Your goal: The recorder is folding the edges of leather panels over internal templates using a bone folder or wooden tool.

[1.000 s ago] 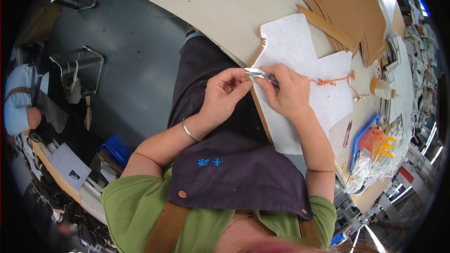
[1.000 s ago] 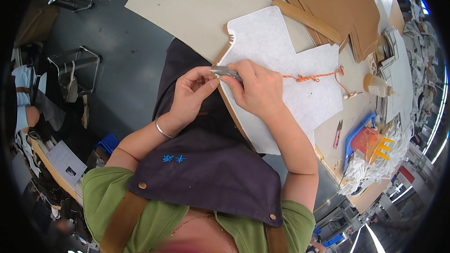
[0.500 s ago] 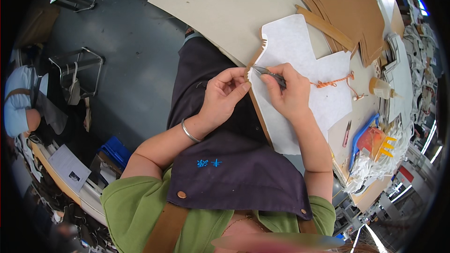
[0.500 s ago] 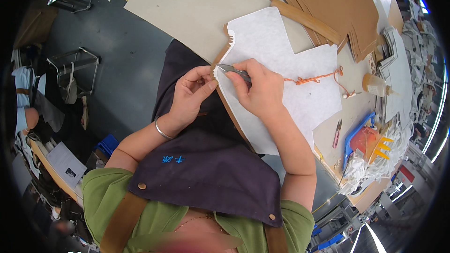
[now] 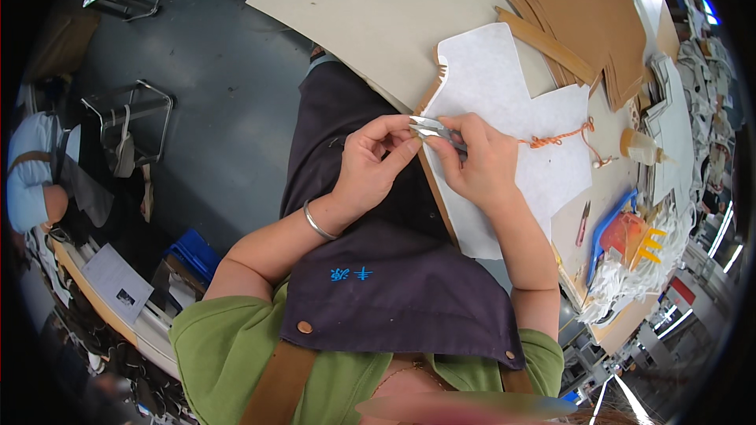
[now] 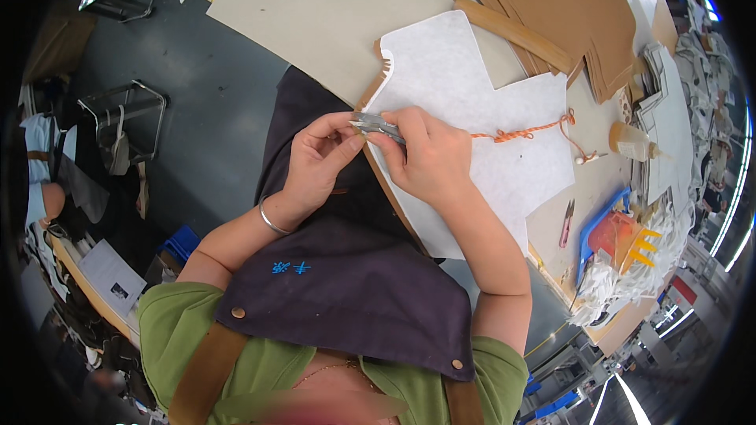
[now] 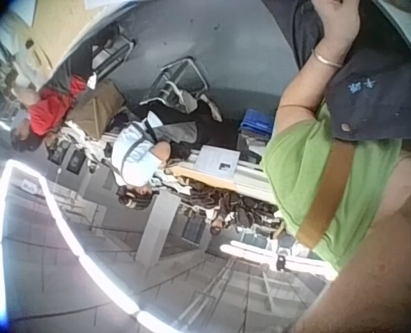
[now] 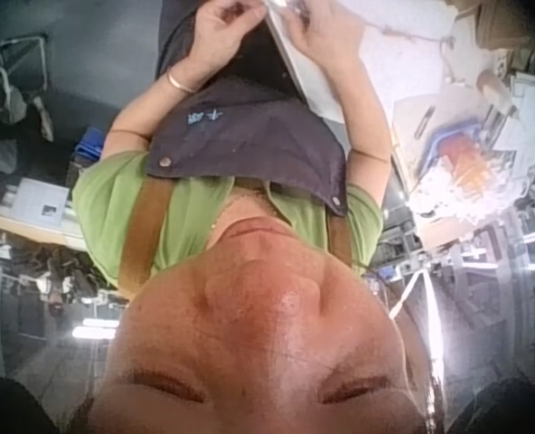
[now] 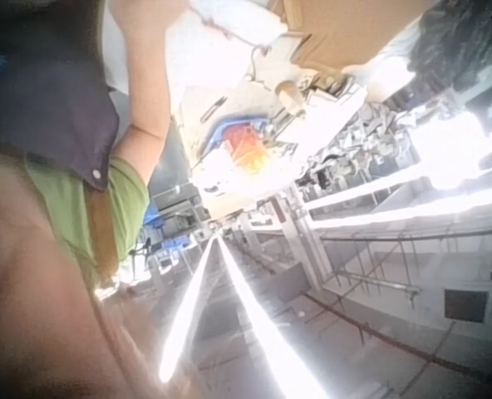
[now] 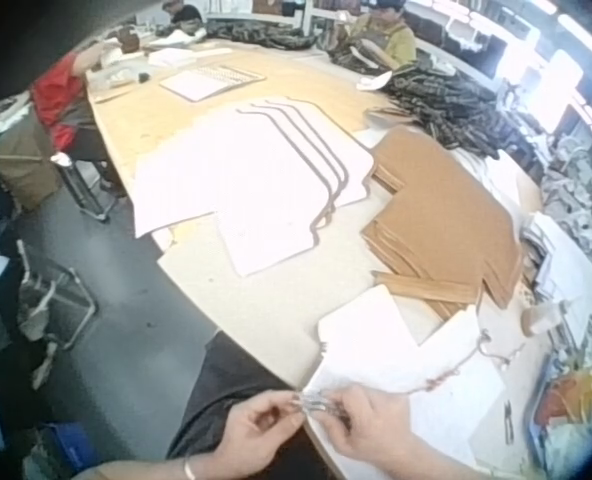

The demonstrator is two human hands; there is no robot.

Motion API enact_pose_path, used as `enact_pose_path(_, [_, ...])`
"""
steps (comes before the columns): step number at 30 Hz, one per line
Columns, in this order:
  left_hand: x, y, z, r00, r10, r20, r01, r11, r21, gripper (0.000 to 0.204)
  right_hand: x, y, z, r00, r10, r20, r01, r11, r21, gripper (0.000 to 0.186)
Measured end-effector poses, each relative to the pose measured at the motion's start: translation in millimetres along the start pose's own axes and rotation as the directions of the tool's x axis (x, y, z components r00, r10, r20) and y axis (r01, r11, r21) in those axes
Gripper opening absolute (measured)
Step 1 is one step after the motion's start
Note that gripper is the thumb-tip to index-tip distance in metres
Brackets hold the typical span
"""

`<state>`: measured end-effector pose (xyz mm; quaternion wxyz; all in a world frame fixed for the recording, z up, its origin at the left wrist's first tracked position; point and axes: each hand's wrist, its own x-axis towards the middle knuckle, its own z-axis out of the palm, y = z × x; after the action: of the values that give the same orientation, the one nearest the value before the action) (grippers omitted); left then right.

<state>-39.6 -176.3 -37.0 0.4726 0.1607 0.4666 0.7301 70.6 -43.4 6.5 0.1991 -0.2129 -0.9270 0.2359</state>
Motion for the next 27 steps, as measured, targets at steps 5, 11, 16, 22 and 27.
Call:
enact_pose_path(5, [0.2, -5.0, -0.9, 0.999, 0.04, -0.003, -0.04, 0.999, 0.02, 0.018, 0.2, -0.8, 4.6, 1.0, -0.018, -0.007, 0.018, 0.999, -0.027, 0.02])
enact_pose_path(11, [-0.4, -5.1, -1.6, 1.0, 0.014, -0.003, -0.014, 0.999, 0.042, 0.019, 0.1, -2.1, 1.6, 1.0, 0.022, -0.018, -0.022, 1.0, -0.009, 0.02])
enact_pose_path(16, [1.0, -5.6, -0.7, 1.0, -0.017, -0.026, 0.017, 1.0, -0.021, 0.02, -0.4, -1.0, -7.3, 0.989, 0.141, -0.039, -0.139, 0.989, 0.048, 0.021])
enact_pose_path(22, [3.5, 0.9, -1.5, 0.999, -0.05, -0.008, 0.05, 0.998, -0.026, 0.02, -3.0, -1.7, -2.2, 0.995, 0.099, 0.013, -0.098, 0.995, -0.014, 0.022])
enact_pose_path(27, [3.2, 0.9, -1.5, 0.997, -0.07, -0.013, 0.069, 0.997, -0.04, 0.019, -2.7, 0.2, 1.0, 0.999, 0.05, -0.012, -0.05, 0.998, -0.046, 0.021])
